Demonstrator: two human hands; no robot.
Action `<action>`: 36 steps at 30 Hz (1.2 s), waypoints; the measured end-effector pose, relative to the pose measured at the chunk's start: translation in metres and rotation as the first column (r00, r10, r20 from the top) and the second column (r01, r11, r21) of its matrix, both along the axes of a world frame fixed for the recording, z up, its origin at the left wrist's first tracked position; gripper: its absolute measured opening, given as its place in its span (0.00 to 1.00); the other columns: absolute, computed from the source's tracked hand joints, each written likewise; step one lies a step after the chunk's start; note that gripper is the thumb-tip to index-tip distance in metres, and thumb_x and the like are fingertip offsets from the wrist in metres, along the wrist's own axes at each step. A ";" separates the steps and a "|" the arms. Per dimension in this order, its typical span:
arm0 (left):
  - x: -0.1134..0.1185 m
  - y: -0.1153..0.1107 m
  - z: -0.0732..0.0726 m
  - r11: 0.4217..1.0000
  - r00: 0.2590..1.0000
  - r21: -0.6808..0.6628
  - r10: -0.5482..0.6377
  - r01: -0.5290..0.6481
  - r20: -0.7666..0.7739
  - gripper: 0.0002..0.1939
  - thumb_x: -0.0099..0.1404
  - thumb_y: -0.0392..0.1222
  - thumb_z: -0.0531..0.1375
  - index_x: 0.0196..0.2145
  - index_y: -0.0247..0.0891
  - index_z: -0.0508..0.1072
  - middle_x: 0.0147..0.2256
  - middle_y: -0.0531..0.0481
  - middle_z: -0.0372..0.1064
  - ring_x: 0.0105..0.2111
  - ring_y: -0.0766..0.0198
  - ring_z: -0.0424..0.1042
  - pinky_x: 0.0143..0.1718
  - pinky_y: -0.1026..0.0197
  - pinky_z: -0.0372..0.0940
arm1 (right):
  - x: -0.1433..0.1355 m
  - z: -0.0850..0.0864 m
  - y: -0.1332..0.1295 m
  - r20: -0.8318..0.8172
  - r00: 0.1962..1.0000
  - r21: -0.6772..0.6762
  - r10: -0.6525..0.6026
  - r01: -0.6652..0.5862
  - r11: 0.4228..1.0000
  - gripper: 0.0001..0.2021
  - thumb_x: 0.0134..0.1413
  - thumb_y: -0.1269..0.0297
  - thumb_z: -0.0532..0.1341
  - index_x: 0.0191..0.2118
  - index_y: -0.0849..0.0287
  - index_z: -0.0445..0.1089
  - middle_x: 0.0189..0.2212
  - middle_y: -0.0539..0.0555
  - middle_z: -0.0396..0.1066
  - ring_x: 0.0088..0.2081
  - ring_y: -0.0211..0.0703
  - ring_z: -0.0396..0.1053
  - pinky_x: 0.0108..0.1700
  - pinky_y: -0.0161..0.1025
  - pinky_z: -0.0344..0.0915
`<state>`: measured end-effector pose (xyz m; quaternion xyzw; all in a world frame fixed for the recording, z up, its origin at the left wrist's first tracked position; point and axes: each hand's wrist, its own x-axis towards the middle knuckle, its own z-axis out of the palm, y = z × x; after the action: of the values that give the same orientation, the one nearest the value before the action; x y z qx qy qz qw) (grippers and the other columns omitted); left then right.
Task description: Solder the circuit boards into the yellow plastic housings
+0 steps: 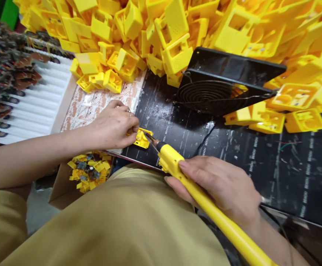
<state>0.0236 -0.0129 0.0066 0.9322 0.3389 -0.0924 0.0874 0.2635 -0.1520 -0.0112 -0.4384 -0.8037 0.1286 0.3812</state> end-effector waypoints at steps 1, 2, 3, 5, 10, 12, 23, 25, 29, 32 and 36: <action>0.001 0.001 0.001 1.000 1.000 -0.006 -0.005 0.005 -0.010 0.10 0.59 0.40 0.55 0.25 0.37 0.75 0.25 0.46 0.75 0.35 0.53 0.73 0.50 0.45 0.58 | -0.001 0.001 0.002 -0.001 0.999 0.029 0.040 -0.040 0.999 0.19 0.56 0.74 0.67 0.52 0.57 0.68 0.29 0.50 0.75 0.31 0.39 0.75 0.37 0.35 0.77; 0.002 0.001 0.001 1.000 1.000 -0.012 -0.008 0.007 -0.020 0.10 0.59 0.40 0.55 0.25 0.37 0.75 0.26 0.46 0.76 0.35 0.53 0.73 0.50 0.44 0.58 | -0.002 0.002 0.004 0.009 0.998 0.056 0.069 -0.069 0.996 0.16 0.55 0.75 0.68 0.48 0.59 0.68 0.29 0.50 0.75 0.31 0.37 0.75 0.38 0.33 0.77; 0.003 0.002 0.002 1.000 0.999 -0.018 -0.009 0.008 -0.032 0.10 0.59 0.40 0.55 0.25 0.37 0.75 0.27 0.46 0.76 0.35 0.53 0.73 0.50 0.44 0.58 | -0.002 0.002 0.005 0.030 0.997 0.078 0.076 -0.078 0.994 0.13 0.54 0.75 0.69 0.44 0.60 0.69 0.29 0.51 0.75 0.31 0.36 0.75 0.39 0.31 0.76; 0.003 0.003 0.003 1.000 0.998 -0.026 -0.012 0.011 -0.055 0.10 0.59 0.40 0.55 0.26 0.37 0.76 0.27 0.46 0.77 0.35 0.53 0.73 0.49 0.45 0.59 | -0.002 0.002 0.008 0.083 0.995 0.099 0.050 -0.058 0.993 0.08 0.56 0.73 0.68 0.38 0.60 0.68 0.29 0.52 0.75 0.31 0.35 0.75 0.39 0.30 0.76; 0.004 0.003 0.006 0.999 0.997 -0.019 -0.032 0.031 -0.070 0.10 0.59 0.40 0.55 0.27 0.38 0.76 0.26 0.47 0.76 0.35 0.54 0.73 0.48 0.47 0.59 | -0.007 0.006 0.015 0.114 0.991 0.163 0.074 -0.092 0.982 0.10 0.53 0.73 0.71 0.36 0.61 0.69 0.28 0.53 0.75 0.29 0.36 0.75 0.36 0.30 0.76; 0.004 0.004 0.006 0.999 0.996 -0.024 -0.037 0.035 -0.079 0.10 0.59 0.40 0.55 0.27 0.38 0.75 0.26 0.47 0.76 0.35 0.54 0.73 0.47 0.47 0.59 | -0.009 0.010 0.016 0.107 0.990 0.146 0.096 -0.111 0.983 0.12 0.49 0.75 0.72 0.37 0.63 0.69 0.29 0.55 0.76 0.31 0.38 0.75 0.35 0.33 0.77; 0.008 0.004 0.009 0.999 0.992 -0.046 -0.021 0.015 -0.123 0.10 0.60 0.38 0.55 0.27 0.37 0.75 0.26 0.46 0.75 0.36 0.53 0.73 0.46 0.48 0.60 | 0.003 0.016 0.001 0.128 0.992 -0.066 -0.002 0.010 0.998 0.03 0.63 0.69 0.63 0.37 0.55 0.69 0.31 0.50 0.73 0.33 0.38 0.74 0.36 0.37 0.74; 0.008 0.004 0.010 0.999 0.991 -0.054 -0.015 0.008 -0.133 0.10 0.60 0.38 0.55 0.27 0.37 0.76 0.26 0.46 0.75 0.36 0.53 0.73 0.45 0.48 0.60 | 0.002 0.014 0.001 0.122 0.992 -0.055 0.018 -0.012 0.998 0.03 0.63 0.69 0.63 0.39 0.54 0.69 0.31 0.49 0.74 0.33 0.38 0.74 0.36 0.38 0.74; 0.006 0.005 0.009 0.999 0.994 -0.021 -0.034 0.032 -0.103 0.10 0.60 0.39 0.55 0.26 0.38 0.75 0.25 0.47 0.75 0.34 0.55 0.73 0.43 0.51 0.60 | -0.004 0.011 0.009 0.095 0.994 0.038 0.054 -0.058 0.998 0.07 0.58 0.70 0.67 0.38 0.57 0.68 0.31 0.50 0.74 0.32 0.37 0.74 0.34 0.35 0.74; 0.004 0.006 0.007 0.998 0.996 0.002 -0.060 0.060 -0.071 0.10 0.60 0.39 0.56 0.25 0.38 0.75 0.23 0.48 0.74 0.32 0.58 0.72 0.42 0.52 0.60 | -0.008 0.012 0.017 0.118 0.990 0.131 0.079 -0.094 0.987 0.09 0.55 0.70 0.70 0.36 0.59 0.69 0.29 0.51 0.75 0.29 0.35 0.73 0.30 0.32 0.73; 0.004 0.006 0.008 0.999 0.996 -0.014 -0.050 0.050 -0.074 0.10 0.60 0.39 0.56 0.26 0.38 0.76 0.25 0.49 0.75 0.31 0.58 0.72 0.43 0.52 0.60 | -0.006 0.016 0.015 0.110 0.991 0.102 0.079 -0.090 0.991 0.08 0.55 0.70 0.69 0.37 0.58 0.69 0.30 0.51 0.75 0.30 0.36 0.74 0.32 0.34 0.75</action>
<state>0.0272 -0.0065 0.0147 0.9357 0.3180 -0.1311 0.0780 0.2578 -0.1366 0.0045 -0.3890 -0.8464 0.0779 0.3552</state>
